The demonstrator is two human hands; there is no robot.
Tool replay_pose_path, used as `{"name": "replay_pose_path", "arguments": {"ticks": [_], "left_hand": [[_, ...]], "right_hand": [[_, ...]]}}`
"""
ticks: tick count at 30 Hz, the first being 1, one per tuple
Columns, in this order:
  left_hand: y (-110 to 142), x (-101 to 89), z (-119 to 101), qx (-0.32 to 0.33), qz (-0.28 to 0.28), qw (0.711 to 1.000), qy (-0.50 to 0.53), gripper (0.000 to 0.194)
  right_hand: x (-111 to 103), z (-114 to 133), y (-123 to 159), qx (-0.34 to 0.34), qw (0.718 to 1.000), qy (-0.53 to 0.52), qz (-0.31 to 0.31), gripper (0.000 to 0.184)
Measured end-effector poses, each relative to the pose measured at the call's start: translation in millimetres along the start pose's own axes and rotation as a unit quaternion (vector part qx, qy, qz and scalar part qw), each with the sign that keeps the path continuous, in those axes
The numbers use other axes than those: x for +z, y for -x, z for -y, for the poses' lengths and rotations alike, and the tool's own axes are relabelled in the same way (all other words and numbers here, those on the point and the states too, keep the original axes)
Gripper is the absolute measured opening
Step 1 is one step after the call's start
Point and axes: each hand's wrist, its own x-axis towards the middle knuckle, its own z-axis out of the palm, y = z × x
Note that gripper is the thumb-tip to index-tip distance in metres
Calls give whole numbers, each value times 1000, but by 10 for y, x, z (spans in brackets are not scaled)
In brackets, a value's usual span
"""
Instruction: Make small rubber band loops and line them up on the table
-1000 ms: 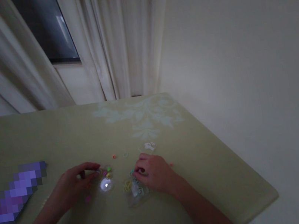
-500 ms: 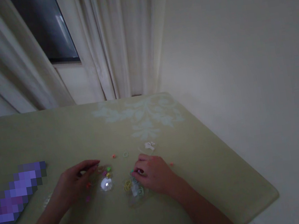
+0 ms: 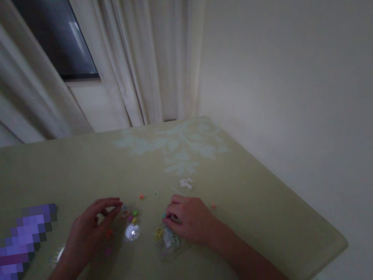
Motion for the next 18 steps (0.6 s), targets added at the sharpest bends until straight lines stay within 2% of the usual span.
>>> {"name": "replay_pose_path", "arguments": {"ticks": [3, 6, 9, 12, 15, 18], "left_hand": [[3, -12, -52, -29, 11, 1000, -1, 39], [37, 21, -150, -58, 23, 997, 48, 42], [124, 143, -287, -50, 45, 988, 138, 39], [243, 302, -434, -29, 72, 977, 199, 31], [339, 405, -556, -17, 105, 968, 229, 24], [371, 424, -626, -25, 120, 959, 254, 24]], "right_hand": [[-6, 3, -4, 5, 1000, -1, -3, 14], [4, 18, -8, 8, 999, -26, -23, 16], [31, 66, -2, 6, 992, -110, -68, 20], [57, 142, 10, 15, 972, -218, -91, 29], [60, 202, 17, 24, 954, -284, -93, 18], [41, 215, 14, 42, 946, -310, -88, 11]]}}
